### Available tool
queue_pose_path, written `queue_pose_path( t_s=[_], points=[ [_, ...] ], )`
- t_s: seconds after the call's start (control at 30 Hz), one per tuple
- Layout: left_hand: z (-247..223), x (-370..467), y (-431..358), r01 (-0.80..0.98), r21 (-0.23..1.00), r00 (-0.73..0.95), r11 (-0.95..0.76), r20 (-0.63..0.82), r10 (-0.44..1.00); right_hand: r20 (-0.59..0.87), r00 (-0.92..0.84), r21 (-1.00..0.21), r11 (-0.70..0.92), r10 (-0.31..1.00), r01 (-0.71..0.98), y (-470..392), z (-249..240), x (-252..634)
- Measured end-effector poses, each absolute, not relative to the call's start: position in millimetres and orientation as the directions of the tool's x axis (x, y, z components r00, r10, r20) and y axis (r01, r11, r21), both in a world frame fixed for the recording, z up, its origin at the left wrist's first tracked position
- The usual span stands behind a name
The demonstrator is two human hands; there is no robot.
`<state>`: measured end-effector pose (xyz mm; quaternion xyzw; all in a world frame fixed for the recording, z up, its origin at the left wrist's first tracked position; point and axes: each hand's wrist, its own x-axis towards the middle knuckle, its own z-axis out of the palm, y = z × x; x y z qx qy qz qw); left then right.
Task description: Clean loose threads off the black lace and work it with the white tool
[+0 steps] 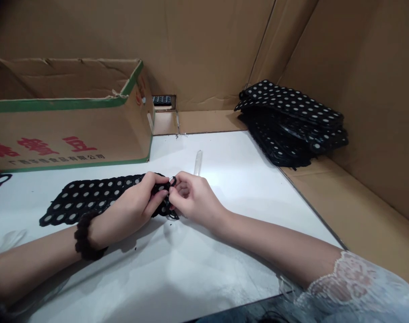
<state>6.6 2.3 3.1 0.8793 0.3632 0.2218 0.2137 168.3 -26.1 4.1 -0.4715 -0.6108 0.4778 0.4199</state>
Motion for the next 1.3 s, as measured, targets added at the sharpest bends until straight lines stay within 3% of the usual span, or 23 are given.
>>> queue_pose_path(
  t_s=[0.17, 0.37, 0.63, 0.8, 1.0, 1.1, 1.3],
  points=[
    [2.3, 5.9, 3.5, 0.565, 0.475, 0.652, -0.675, 0.245, 0.718, 0.043, -0.216, -0.979, 0.085, 0.975, 0.187, -26.1, 1.6, 167.5],
    [9.8, 5.1, 4.7, 0.576, 0.568, 0.598, -0.587, 0.197, 0.777, 0.006, -0.255, -0.995, 0.03, 0.967, 0.093, -27.4, 2.3, 165.6],
    [8.5, 3.6, 3.9, 0.497, 0.516, 0.716, -0.697, 0.21, 0.666, 0.014, -0.26, -0.99, 0.05, 0.965, 0.131, -29.1, 1.0, 166.5],
    [10.4, 4.0, 5.3, 0.475, 0.534, 0.734, -0.7, 0.198, 0.649, 0.058, -0.276, -0.956, 0.133, 0.959, 0.26, -31.8, 1.6, 167.1],
    [5.0, 8.2, 5.5, 0.544, 0.467, 0.709, -0.697, 0.189, 0.679, 0.228, -0.231, -0.744, 0.323, 0.946, 0.585, -32.4, 2.7, 165.1],
    [2.1, 10.2, 8.2, 0.553, 0.439, 0.716, -0.708, 0.184, 0.674, 0.226, -0.225, -0.731, 0.318, 0.948, 0.604, -28.7, 0.7, 164.8],
    [4.5, 8.8, 10.7, 0.555, 0.4, 0.731, -0.729, 0.183, 0.657, 0.185, -0.227, -0.823, 0.277, 0.956, 0.496, -23.7, -2.4, 167.9]
  ],
)
